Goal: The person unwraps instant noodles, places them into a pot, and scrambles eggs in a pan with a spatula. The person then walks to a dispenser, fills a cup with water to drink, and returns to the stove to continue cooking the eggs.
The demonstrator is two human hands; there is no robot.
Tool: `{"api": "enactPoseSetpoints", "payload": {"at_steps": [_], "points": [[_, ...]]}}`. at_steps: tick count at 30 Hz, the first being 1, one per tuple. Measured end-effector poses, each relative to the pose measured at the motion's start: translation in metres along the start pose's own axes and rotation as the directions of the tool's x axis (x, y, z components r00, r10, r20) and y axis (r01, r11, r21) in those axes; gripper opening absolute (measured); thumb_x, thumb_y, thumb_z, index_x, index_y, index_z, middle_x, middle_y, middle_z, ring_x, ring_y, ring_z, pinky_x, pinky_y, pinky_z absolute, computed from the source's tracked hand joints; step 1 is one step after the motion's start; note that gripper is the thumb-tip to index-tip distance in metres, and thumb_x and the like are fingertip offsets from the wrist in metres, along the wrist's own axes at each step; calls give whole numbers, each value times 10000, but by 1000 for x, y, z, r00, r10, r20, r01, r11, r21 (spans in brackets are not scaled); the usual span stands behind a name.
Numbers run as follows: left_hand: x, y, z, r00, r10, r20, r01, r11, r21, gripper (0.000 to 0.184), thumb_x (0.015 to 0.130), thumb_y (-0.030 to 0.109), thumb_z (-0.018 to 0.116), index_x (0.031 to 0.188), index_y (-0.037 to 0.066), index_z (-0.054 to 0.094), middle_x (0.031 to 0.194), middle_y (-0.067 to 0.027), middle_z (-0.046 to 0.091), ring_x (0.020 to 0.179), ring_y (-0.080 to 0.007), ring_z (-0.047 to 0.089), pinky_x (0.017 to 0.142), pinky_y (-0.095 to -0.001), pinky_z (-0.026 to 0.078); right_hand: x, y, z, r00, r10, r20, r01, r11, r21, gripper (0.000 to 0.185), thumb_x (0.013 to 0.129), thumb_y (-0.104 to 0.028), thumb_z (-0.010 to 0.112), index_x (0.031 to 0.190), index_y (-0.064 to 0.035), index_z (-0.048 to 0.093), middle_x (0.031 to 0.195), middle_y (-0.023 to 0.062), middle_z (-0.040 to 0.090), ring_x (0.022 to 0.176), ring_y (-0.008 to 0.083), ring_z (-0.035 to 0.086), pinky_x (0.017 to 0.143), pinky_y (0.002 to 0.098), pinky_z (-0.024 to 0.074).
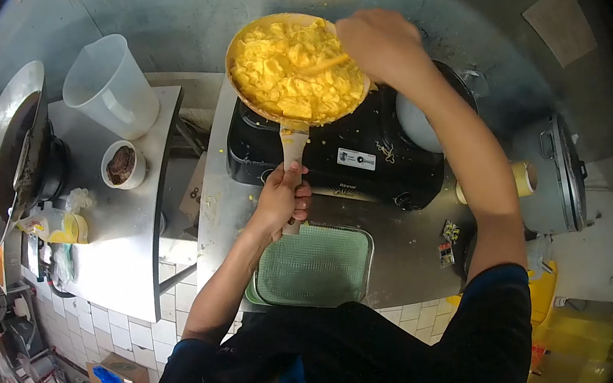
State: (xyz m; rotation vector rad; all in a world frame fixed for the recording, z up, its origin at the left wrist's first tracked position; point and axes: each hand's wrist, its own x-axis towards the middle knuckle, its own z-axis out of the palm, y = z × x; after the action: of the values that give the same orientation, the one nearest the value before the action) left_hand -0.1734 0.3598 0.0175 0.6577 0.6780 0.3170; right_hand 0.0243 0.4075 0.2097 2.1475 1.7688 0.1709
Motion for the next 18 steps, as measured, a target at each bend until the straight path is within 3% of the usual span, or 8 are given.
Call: {"api": "enactPoseSetpoints", "payload": {"at_steps": [2,5,7,8,10,14,15,18], "points": [[1,3,1,1000,-3,9,3,1000,5,324,1005,406,407,1027,83,404,662,18,340,502,-62,298,399,-220,263,-5,-12,-2,998,6,-69,-11,998,-59,89,784,-94,610,829,-36,660,866,172,659,835,352,641,687,438,511],[3,2,-1,999,-12,31,12,1000,-11,315,1007,396,408,1027,82,403,658,17,339,501,-63,296,403,-218,262,35,-23,63,998,-55,-35,52,996,-78,201,824,-41,505,914,-15,683,950,215,665,876,322,672,704,418,542],[4,-1,0,1000,-8,27,8,1000,-7,312,1009,393,405,1028,82,401,657,17,337,502,-63,293,405,-218,260,67,-14,84,974,184,-134,-127,927,353,176,806,-15,545,925,-6,674,959,203,666,896,336,664,718,427,541],[4,0,-1,1000,-7,18,7,1000,-9,310,1010,390,402,1030,81,400,655,17,336,503,-63,290,407,-217,259,62,-7,78,972,190,-137,-130,924,359,176,806,-15,545,925,-6,674,959,203,666,896,336,664,718,427,541],[3,6,-1,1000,-4,20,4,1000,-11,309,1011,391,400,1031,82,399,657,17,336,507,-64,290,410,-216,259,44,17,43,998,29,-62,-22,995,102,104,768,-72,636,864,-53,669,895,154,658,873,358,632,752,451,493],[1,3,0,1000,-24,20,25,999,-23,304,1013,387,395,1030,84,398,661,18,334,518,-66,293,416,-217,261,-52,-8,-28,1000,-3,-20,2,1000,-6,134,768,-54,613,887,-35,673,913,166,665,875,347,649,749,445,515],[3,3,0,1000,-23,20,24,999,-26,304,1013,387,395,1030,84,398,661,18,334,518,-66,293,416,-217,261,-59,-15,-32,996,-20,82,27,996,-85,153,791,-40,571,896,-17,681,907,180,676,878,349,665,750,440,537],[2,1,1,1000,-14,13,14,1000,13,297,1014,382,397,1032,86,402,663,20,333,518,-66,294,417,-220,264,-11,-26,32,998,-66,15,68,992,-107,214,779,-83,521,871,-12,701,926,183,682,878,335,673,746,425,543]]}}
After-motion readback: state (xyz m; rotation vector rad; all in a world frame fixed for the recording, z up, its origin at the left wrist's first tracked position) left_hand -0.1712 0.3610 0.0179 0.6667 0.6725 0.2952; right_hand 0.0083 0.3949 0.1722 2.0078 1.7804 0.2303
